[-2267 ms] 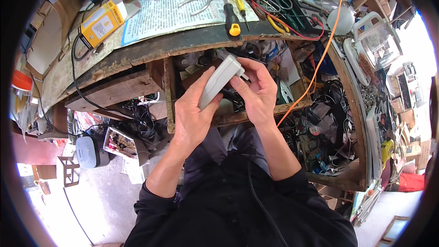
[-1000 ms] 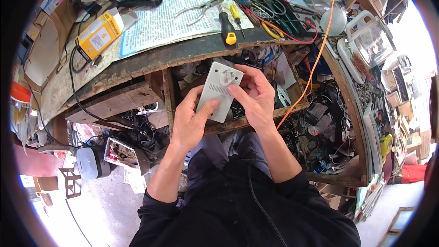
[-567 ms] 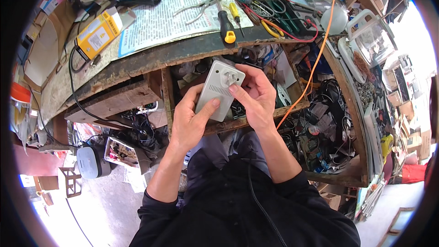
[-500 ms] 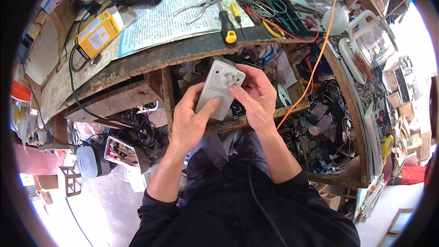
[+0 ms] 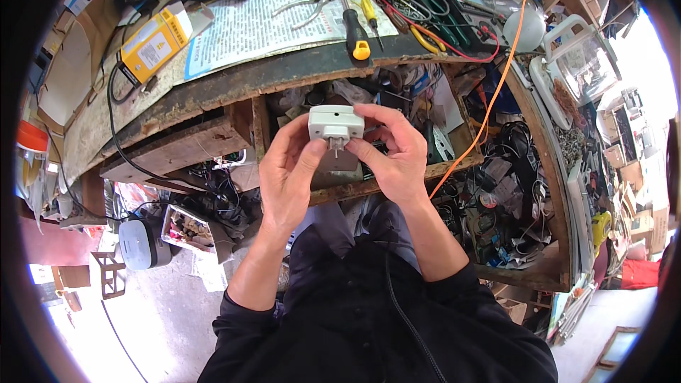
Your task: The person disassembles a small white electronic device, removes a circuit board, and uses a screwdriver to adjust internal components. They reassemble the device, apply tape to the exterior, and handle a heat gun and soldering iron at the end.
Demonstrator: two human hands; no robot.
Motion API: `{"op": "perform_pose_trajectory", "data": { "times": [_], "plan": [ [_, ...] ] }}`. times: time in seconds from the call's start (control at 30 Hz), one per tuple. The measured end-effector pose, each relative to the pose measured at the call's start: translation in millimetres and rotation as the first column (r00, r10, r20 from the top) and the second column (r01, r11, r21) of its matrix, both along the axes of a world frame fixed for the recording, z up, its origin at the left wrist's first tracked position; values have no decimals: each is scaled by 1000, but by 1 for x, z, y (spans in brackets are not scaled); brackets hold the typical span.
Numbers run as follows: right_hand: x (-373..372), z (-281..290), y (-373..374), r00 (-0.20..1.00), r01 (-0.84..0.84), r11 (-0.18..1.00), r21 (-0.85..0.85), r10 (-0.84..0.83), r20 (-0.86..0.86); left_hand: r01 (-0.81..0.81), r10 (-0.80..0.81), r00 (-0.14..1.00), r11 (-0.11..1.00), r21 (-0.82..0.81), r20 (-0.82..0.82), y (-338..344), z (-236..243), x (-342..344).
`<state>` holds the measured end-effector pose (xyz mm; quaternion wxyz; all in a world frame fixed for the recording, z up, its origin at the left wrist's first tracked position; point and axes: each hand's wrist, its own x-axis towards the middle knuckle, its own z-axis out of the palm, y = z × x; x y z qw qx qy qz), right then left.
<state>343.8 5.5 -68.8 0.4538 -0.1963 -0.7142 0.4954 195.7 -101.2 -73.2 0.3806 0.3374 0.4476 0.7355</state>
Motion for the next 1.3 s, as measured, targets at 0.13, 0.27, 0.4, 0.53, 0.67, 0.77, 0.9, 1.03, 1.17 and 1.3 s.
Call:
{"op": "perform_pose_trajectory", "data": {
  "times": [0.13,0.27,0.4,0.53,0.67,0.77,0.9,1.03,1.17,1.3],
  "plan": [
    [0,2,-1,1000,25,999,35,-25,-3,18,-16,997,999,34,-80,-2,3,1],
    [-1,2,-1,1000,15,999,29,-16,23,12,-10,997,1000,27,-79,-2,3,2],
    [-1,2,0,1000,-3,999,49,2,28,16,-15,998,1000,22,-56,-3,3,2],
    [-1,0,0,999,10,997,77,-12,34,10,-9,999,1000,23,-51,-2,2,2],
    [-1,1,-1,999,37,995,96,-40,26,16,-14,997,1000,23,-70,-3,1,1],
    [-1,3,-2,998,50,991,124,-55,34,11,-7,991,1000,28,-131,-2,-1,-1],
    [-3,2,-2,996,78,985,155,-83,25,7,-5,995,1000,21,-104,-3,-2,0],
    [-3,3,-1,994,90,970,226,-102,44,1,0,996,1000,8,-88,-5,0,1],
    [-2,5,-2,994,88,970,227,-99,40,5,-3,995,1000,16,-97,-5,0,0],
    [-2,4,-3,995,85,976,201,-92,29,14,-12,995,1000,25,-102,-5,2,0]
  ]
}}
